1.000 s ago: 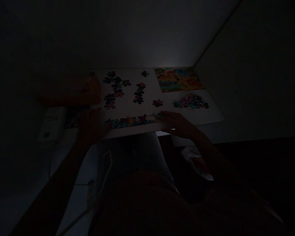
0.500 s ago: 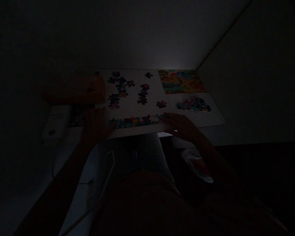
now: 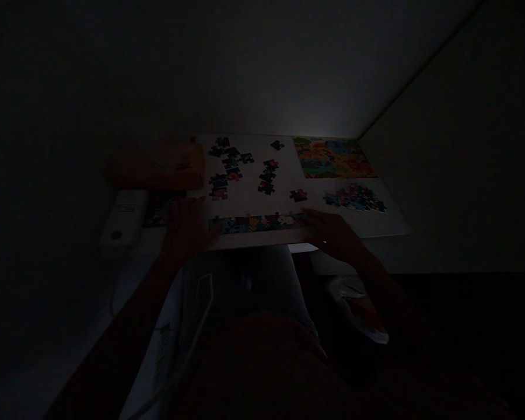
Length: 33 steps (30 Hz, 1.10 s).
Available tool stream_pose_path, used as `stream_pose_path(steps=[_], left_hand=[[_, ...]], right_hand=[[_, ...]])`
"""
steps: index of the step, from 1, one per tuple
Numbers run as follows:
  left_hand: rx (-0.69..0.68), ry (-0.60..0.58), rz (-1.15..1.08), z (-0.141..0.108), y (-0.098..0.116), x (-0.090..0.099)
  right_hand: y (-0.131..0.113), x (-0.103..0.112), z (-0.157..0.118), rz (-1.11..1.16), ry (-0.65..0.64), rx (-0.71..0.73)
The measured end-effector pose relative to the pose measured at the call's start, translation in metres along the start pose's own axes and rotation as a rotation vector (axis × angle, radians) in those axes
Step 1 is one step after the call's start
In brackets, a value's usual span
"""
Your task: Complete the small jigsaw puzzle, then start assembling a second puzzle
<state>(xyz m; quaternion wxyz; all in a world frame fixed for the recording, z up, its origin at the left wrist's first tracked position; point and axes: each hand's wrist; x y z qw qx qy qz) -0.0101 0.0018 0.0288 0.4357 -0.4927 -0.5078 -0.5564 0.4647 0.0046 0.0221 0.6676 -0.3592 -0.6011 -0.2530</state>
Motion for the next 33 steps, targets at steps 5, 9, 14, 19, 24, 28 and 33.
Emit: stream_pose_path(steps=[5,9,14,19,24,28,33], left_hand=[[0.013,0.009,-0.017,-0.001,0.002,0.000],[0.003,0.018,-0.055,-0.001,0.003,0.001],[-0.010,0.012,-0.059,-0.002,0.003,0.002],[-0.013,0.032,-0.068,-0.003,0.003,0.000],[-0.005,0.061,-0.087,-0.004,0.004,-0.002],[-0.026,0.022,-0.099,-0.004,0.002,-0.002],[-0.034,0.018,-0.128,-0.004,0.000,-0.004]], right_hand=[[0.003,-0.005,0.026,0.034,0.084,-0.043],[0.008,-0.011,0.056,0.023,0.023,-0.094],[0.015,-0.011,0.100,0.021,-0.036,-0.113],[0.006,0.004,0.103,-0.002,0.050,-0.179],[-0.030,-0.008,0.036,-0.053,0.166,-0.232],[-0.043,-0.028,0.005,-0.024,0.144,-0.244],[-0.042,-0.031,0.008,-0.012,0.087,-0.248]])
Point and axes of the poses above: each hand's wrist, its own z-axis towards the middle knuckle, its own x-axis out of the back of the hand, y = z × x, and after that the axes turned 9 degrees about -y, right-handed
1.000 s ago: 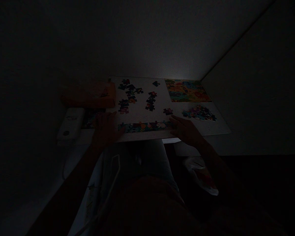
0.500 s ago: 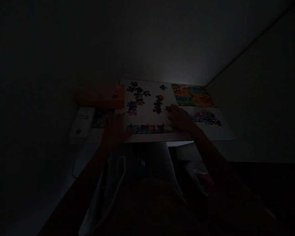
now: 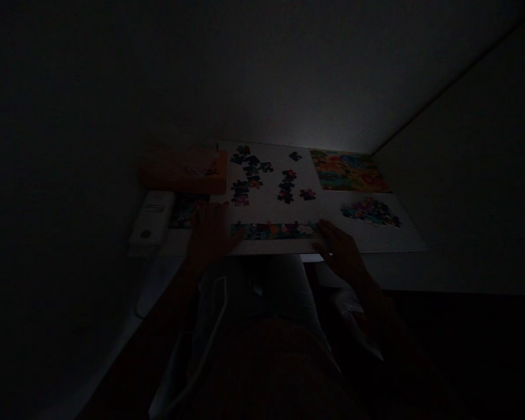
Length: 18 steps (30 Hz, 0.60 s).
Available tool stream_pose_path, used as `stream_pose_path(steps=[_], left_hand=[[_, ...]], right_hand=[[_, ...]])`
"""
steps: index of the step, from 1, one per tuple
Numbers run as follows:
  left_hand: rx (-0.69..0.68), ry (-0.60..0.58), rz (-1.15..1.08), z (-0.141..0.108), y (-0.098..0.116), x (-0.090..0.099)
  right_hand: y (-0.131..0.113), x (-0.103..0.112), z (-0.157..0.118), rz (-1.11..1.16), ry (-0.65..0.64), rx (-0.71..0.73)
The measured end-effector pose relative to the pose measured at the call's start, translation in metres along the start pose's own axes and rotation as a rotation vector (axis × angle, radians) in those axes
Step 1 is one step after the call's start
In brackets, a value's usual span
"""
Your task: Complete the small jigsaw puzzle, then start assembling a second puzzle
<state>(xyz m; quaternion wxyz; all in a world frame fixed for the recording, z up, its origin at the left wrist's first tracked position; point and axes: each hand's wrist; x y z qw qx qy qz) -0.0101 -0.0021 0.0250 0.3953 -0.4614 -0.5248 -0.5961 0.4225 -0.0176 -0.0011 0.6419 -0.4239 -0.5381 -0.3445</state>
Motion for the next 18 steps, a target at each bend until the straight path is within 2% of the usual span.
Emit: stream_pose_path(steps=[4,10,18], left_hand=[[0.005,-0.015,0.003,-0.001,0.002,0.002],[0.010,-0.026,-0.002,-0.002,0.006,0.008],[-0.026,-0.017,0.000,-0.002,0.004,0.008]], right_hand=[[-0.001,0.005,0.003,-0.010,0.046,0.023],[0.001,0.013,0.010,-0.016,0.027,0.031],[0.005,0.008,0.008,0.094,0.093,-0.018]])
Point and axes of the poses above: each hand's wrist, its own z-axis towards the middle knuckle, its own x-axis out of the back of the hand, y = z × x, and after that the axes turned 9 degrees about -y, right-handed
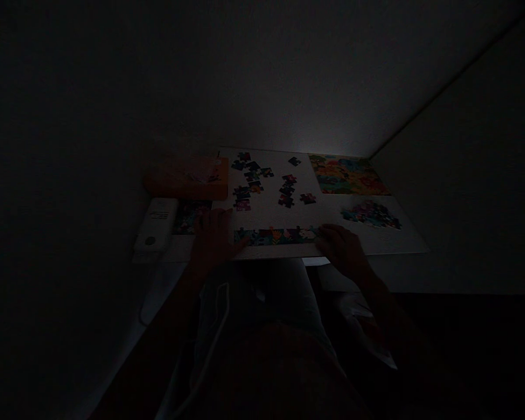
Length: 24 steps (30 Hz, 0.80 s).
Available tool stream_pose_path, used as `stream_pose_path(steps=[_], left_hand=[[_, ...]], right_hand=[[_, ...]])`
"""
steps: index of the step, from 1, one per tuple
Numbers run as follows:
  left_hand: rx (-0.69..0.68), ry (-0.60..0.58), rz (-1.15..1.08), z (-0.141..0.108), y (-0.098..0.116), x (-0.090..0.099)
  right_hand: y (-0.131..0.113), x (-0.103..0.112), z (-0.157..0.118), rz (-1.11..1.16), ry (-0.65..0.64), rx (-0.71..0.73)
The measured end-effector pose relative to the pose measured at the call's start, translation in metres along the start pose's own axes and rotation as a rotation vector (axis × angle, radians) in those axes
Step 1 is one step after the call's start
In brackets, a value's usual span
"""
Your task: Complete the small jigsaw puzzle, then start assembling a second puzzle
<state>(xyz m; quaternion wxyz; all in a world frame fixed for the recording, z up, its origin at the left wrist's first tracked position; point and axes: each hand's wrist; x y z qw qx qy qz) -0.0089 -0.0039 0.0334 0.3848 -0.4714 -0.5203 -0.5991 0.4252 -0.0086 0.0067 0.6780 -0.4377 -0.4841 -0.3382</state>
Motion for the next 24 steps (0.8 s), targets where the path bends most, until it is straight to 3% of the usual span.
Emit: stream_pose_path(steps=[16,24], left_hand=[[0.011,-0.010,0.033,0.001,0.003,-0.002],[0.023,-0.015,0.060,0.001,0.002,-0.001]], right_hand=[[0.005,-0.010,-0.001,-0.092,0.034,-0.004],[-0.020,0.006,0.051,-0.028,-0.054,0.134]])
Point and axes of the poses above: each hand's wrist, its own z-axis towards the middle knuckle, its own x-axis out of the back of the hand, y = z × x, and after that the axes turned 9 degrees about -y, right-handed
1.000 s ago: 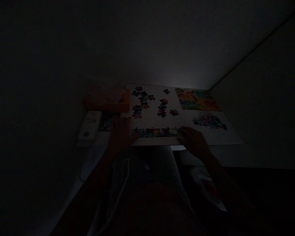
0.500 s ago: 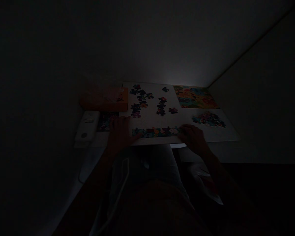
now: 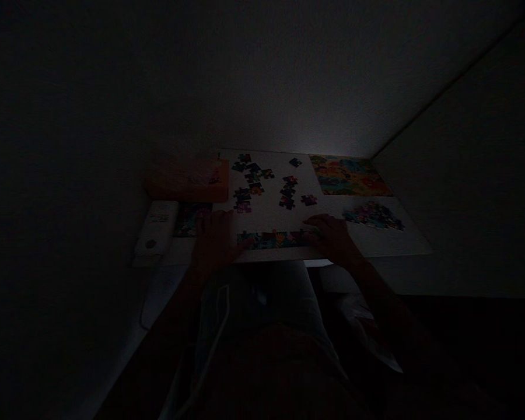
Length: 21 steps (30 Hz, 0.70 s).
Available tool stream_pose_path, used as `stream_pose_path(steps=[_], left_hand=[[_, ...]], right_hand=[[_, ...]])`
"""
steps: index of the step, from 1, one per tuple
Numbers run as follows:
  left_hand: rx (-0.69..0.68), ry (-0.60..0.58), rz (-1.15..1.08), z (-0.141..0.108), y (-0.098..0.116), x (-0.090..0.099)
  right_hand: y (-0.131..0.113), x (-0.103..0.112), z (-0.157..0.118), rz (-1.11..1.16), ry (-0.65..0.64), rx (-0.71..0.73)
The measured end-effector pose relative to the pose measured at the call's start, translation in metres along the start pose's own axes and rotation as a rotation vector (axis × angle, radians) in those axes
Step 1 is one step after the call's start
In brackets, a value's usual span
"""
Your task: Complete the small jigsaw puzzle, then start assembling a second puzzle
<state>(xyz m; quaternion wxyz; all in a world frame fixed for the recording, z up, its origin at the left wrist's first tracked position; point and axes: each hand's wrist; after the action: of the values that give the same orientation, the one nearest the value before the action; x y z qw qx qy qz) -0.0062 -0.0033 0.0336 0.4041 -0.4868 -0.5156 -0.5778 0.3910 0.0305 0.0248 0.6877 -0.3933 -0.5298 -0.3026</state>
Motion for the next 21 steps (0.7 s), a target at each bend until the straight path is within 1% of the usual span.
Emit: stream_pose_path(steps=[4,6,8,10,12,14,17,19,21], left_hand=[[0.003,0.034,-0.014,0.000,-0.003,-0.003],[0.000,0.035,-0.021,0.000,-0.003,-0.004],[0.008,0.027,-0.023,0.000,-0.003,-0.004],[0.016,0.020,-0.025,0.000,-0.003,-0.005],[0.002,0.017,-0.029,0.001,-0.003,-0.004],[-0.015,0.015,-0.027,0.001,-0.003,-0.003],[-0.018,0.009,-0.013,0.001,-0.003,0.000],[-0.023,0.010,-0.002,0.001,-0.004,0.000],[-0.032,0.019,0.012,0.000,-0.004,-0.002]], right_hand=[[0.002,0.013,0.042,-0.007,-0.026,0.005],[0.008,0.015,0.067,0.075,-0.053,0.018],[0.014,0.013,0.100,0.190,-0.088,0.052],[0.018,0.006,0.140,0.289,-0.106,0.058],[0.019,-0.003,0.185,0.355,-0.121,0.003],[0.016,-0.012,0.233,0.370,-0.135,-0.061],[0.007,-0.022,0.298,0.338,-0.139,-0.089],[0.001,-0.027,0.334,0.320,-0.139,-0.082],[-0.004,-0.031,0.362,0.310,-0.156,-0.065]])
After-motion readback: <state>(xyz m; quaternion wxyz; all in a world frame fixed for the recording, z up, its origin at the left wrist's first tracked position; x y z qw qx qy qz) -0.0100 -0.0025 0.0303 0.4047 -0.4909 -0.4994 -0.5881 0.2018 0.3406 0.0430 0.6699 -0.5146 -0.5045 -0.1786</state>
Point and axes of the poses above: each hand's wrist, its own z-axis towards the middle knuckle, its own x-axis out of the back of the hand, y = z × x, and after that the axes turned 9 degrees about -y, right-handed
